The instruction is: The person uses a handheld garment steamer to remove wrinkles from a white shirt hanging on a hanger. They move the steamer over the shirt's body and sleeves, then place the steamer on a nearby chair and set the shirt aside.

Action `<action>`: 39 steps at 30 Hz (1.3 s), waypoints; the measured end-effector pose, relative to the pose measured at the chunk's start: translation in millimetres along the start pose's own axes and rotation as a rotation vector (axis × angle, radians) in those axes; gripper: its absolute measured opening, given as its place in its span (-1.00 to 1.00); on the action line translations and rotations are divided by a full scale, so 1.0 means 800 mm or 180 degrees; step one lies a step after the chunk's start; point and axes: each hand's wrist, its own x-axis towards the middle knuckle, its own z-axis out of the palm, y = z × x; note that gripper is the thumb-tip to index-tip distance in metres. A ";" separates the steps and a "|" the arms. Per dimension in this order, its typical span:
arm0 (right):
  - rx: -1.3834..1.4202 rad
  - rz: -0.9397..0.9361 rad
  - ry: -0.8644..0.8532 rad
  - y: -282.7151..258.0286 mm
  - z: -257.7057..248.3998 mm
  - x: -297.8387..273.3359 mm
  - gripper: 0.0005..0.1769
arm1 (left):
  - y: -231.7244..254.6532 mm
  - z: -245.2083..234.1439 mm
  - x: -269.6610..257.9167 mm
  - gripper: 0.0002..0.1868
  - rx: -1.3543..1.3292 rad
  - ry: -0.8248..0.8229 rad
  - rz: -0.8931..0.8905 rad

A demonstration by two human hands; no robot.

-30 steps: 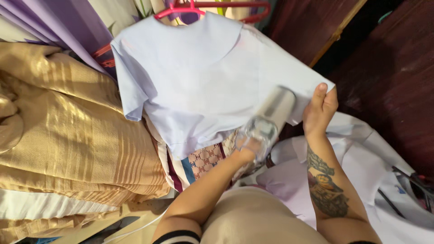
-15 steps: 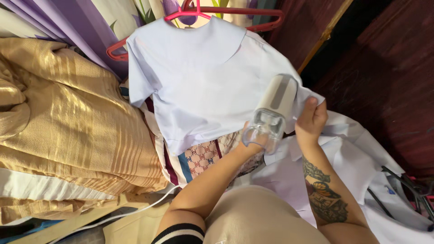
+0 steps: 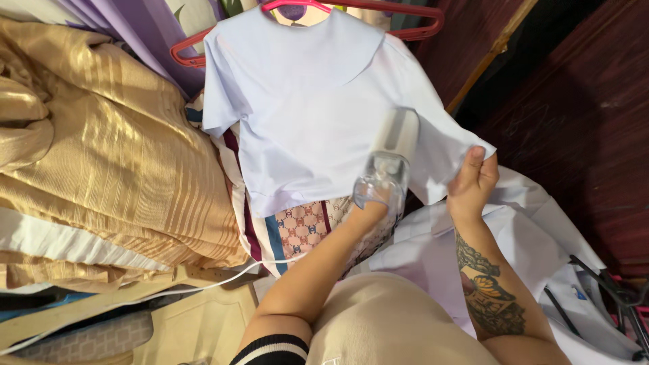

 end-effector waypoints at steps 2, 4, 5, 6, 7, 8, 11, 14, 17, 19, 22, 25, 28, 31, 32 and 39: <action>0.0362 0.0097 0.0048 -0.001 0.003 -0.002 -0.43 | 0.013 0.013 -0.015 -0.40 0.0084 0.0117 0.0218; 0.0605 0.0172 0.0098 -0.004 0.003 0.000 -0.42 | 0.029 0.014 -0.013 -0.38 0.0226 0.0264 0.0550; 0.0669 0.0196 0.0132 -0.007 0.002 0.001 -0.41 | 0.036 0.011 -0.009 -0.37 0.0308 0.0319 0.0715; 0.0732 0.0221 0.0166 -0.010 -0.001 0.002 -0.40 | 0.040 0.004 -0.002 -0.48 -0.0118 0.0292 0.0719; 0.0731 0.0204 0.0165 -0.012 -0.004 0.004 -0.39 | 0.043 -0.003 0.007 -0.56 -0.0540 0.0255 0.0724; 0.0731 0.0187 0.0164 -0.014 -0.007 0.007 -0.38 | 0.042 -0.010 0.014 -0.59 -0.0958 0.0217 0.0726; 0.0704 0.0302 0.0211 -0.014 -0.008 0.013 -0.35 | 0.016 -0.019 0.024 -0.60 -0.0737 0.0507 -0.0368; 0.0814 0.0323 0.0159 -0.009 -0.001 0.019 -0.34 | -0.039 -0.015 0.006 -0.62 -0.0625 0.0703 0.0404; 0.0827 0.0364 0.0130 -0.002 0.006 0.044 -0.34 | -0.084 -0.025 -0.016 -0.71 -0.0289 0.0414 0.0355; 0.1190 0.0546 -0.0102 0.010 0.007 0.065 -0.32 | -0.108 -0.040 -0.029 -0.69 -0.0258 0.0372 -0.0264; 0.1894 0.1222 -0.0494 0.057 0.010 0.092 -0.32 | -0.142 -0.075 -0.045 -0.68 0.0321 0.0274 -0.0747; 0.1620 0.2286 -0.0265 0.158 0.054 0.093 -0.45 | -0.186 -0.106 -0.060 -0.70 -0.0382 0.0624 -0.1011; 0.0095 0.2949 -0.1137 0.267 0.099 0.041 -0.59 | -0.234 -0.132 -0.071 -0.73 -0.0087 0.0895 -0.0819; -0.0732 0.1763 -0.1596 0.347 0.150 -0.003 -0.48 | -0.270 -0.158 -0.073 -0.74 0.0228 0.1038 -0.0372; -0.1260 0.1068 -0.1428 0.364 0.166 -0.010 -0.40 | -0.279 -0.164 -0.076 -0.75 0.0231 0.1096 -0.0333; -0.2376 0.1933 -0.1718 0.391 0.188 0.006 -0.56 | -0.305 -0.185 -0.096 -0.67 0.0471 0.1630 -0.0655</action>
